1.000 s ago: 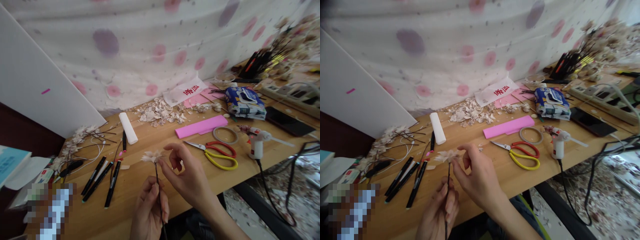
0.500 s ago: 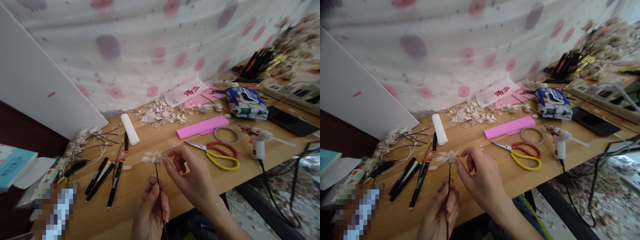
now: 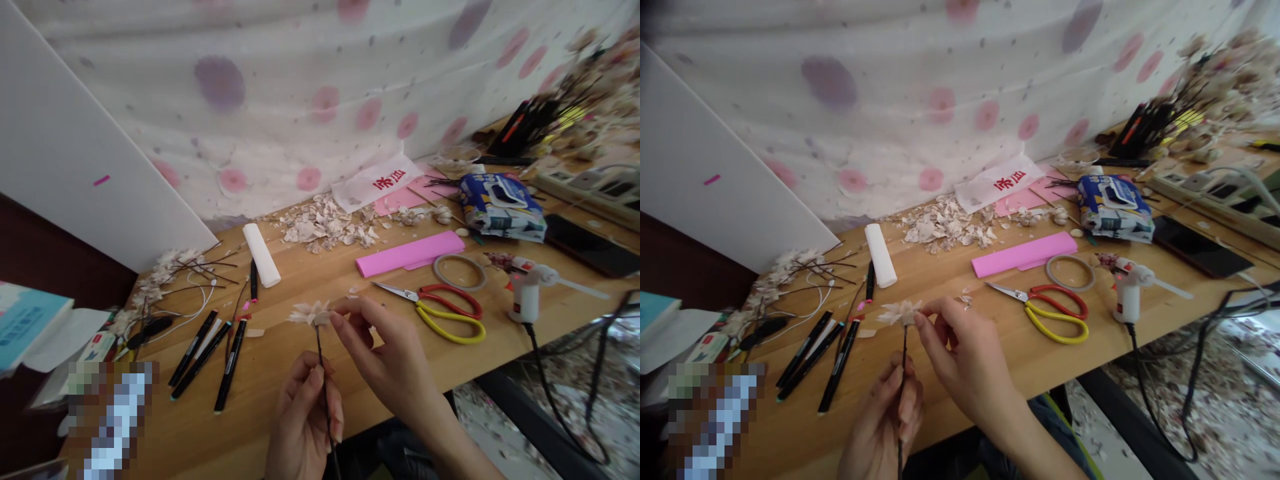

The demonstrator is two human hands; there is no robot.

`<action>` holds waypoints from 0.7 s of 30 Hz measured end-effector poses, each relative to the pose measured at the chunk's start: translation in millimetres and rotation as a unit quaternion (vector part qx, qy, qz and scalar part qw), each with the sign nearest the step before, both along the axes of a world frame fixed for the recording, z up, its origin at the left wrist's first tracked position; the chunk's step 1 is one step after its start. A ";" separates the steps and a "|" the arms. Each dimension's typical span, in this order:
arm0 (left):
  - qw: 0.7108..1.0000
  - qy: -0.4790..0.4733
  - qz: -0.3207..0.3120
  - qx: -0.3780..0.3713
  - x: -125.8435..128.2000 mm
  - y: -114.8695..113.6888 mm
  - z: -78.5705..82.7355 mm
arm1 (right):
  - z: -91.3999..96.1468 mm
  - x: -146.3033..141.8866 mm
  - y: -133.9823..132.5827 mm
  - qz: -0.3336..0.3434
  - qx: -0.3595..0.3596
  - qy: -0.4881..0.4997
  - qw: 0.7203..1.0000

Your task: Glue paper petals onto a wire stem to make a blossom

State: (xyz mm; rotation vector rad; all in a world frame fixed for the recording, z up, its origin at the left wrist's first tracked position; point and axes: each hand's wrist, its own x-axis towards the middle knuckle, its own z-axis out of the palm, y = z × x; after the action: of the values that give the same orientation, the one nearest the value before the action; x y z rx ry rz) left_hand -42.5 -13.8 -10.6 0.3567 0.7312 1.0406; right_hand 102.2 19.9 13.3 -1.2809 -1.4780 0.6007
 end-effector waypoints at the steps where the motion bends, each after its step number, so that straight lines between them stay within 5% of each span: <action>1: 1.000 -0.001 0.001 0.000 -0.1 0.4 -0.3 | -0.1 0.2 0.2 -0.002 0.002 0.000 1.000; 11: 1.000 -0.015 0.021 0.004 1.2 0.0 6.1 | -0.9 -4.3 -1.2 -0.025 0.024 -0.001 0.999; 16: 0.994 0.051 0.100 0.007 -1.3 16.2 12.8 | -1.5 2.0 -0.8 -0.030 0.076 -0.017 0.996; 21: 0.967 0.151 0.176 0.102 -5.3 24.5 8.1 | 2.4 7.3 -0.4 -0.013 0.155 -0.007 0.988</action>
State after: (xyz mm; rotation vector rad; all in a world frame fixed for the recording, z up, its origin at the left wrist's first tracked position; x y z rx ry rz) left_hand -47.8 10.7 -2.5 0.5860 0.9862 1.4220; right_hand 109.5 19.5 15.7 -1.0606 -1.4980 0.3283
